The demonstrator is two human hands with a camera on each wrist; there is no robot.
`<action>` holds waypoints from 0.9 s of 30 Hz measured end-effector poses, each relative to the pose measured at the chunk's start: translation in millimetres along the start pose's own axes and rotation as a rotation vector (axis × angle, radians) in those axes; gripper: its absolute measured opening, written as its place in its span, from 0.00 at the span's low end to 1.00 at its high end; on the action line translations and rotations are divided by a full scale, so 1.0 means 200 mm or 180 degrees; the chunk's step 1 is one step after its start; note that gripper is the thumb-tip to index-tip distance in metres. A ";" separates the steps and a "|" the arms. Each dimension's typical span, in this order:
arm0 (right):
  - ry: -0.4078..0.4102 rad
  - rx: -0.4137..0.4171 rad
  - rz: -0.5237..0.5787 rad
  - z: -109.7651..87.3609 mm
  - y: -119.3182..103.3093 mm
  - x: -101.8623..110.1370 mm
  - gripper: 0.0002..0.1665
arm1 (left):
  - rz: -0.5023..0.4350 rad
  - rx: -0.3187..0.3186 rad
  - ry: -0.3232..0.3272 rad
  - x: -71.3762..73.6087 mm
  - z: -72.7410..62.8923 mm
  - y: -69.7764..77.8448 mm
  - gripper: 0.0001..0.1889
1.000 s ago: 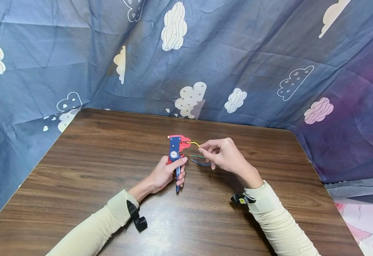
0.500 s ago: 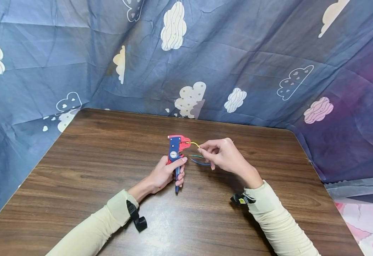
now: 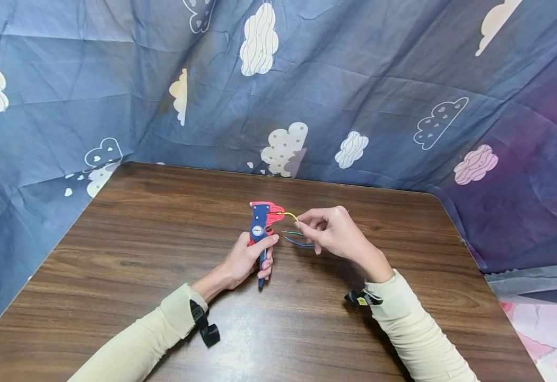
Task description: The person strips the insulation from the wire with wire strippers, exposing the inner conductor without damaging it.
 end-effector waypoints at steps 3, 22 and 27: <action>-0.0002 0.0010 0.0005 -0.01 -0.01 0.00 0.04 | 0.0010 0.0043 0.0064 0.00 0.00 0.00 0.27; -0.0040 0.0027 0.0093 0.01 0.00 -0.02 0.04 | 0.0013 0.0098 0.0490 0.03 -0.01 -0.02 0.28; -0.0033 0.0013 0.0119 0.00 0.01 -0.02 0.03 | -0.0089 0.0032 0.0386 0.02 0.01 -0.02 0.26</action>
Point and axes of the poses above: each hand's wrist, its own z-axis towards the middle knuckle, its own x-axis out of the back of the hand, y = z × x, the point moved 5 cm from there along z, towards the middle knuckle, and after that the axes turned 6 degrees about x, right-handed, at the moved point
